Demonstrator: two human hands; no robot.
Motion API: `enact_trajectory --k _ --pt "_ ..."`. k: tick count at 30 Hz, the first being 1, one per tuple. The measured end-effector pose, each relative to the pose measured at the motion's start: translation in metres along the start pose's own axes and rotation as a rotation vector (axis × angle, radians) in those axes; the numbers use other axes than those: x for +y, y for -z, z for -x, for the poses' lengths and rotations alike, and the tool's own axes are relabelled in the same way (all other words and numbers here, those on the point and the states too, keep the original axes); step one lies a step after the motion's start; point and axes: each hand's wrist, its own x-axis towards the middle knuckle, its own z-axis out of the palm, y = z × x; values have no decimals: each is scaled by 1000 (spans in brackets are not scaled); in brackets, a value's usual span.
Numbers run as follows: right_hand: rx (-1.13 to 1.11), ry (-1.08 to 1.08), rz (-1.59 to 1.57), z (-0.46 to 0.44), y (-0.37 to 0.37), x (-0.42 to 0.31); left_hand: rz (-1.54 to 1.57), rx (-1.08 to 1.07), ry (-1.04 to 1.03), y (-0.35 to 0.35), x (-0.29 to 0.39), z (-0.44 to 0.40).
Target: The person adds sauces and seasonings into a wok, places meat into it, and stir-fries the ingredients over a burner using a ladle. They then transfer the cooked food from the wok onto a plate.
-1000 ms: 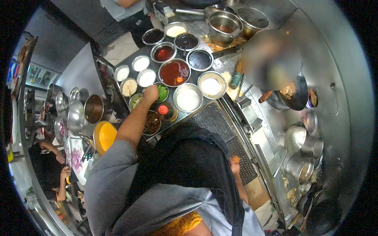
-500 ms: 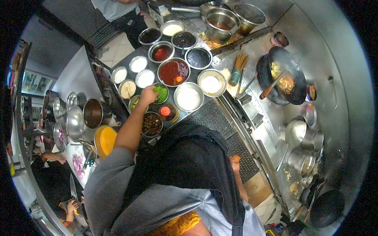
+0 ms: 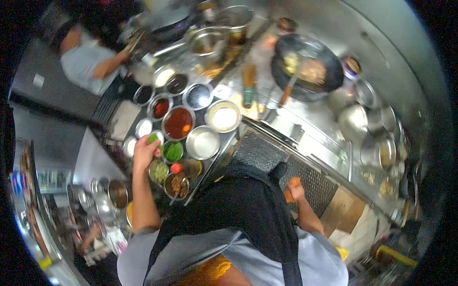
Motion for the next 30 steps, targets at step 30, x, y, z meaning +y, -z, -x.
enact_trajectory --k 30 --pt "199 390 -263 -19 197 -133 -247 103 -770 -575 306 -217"
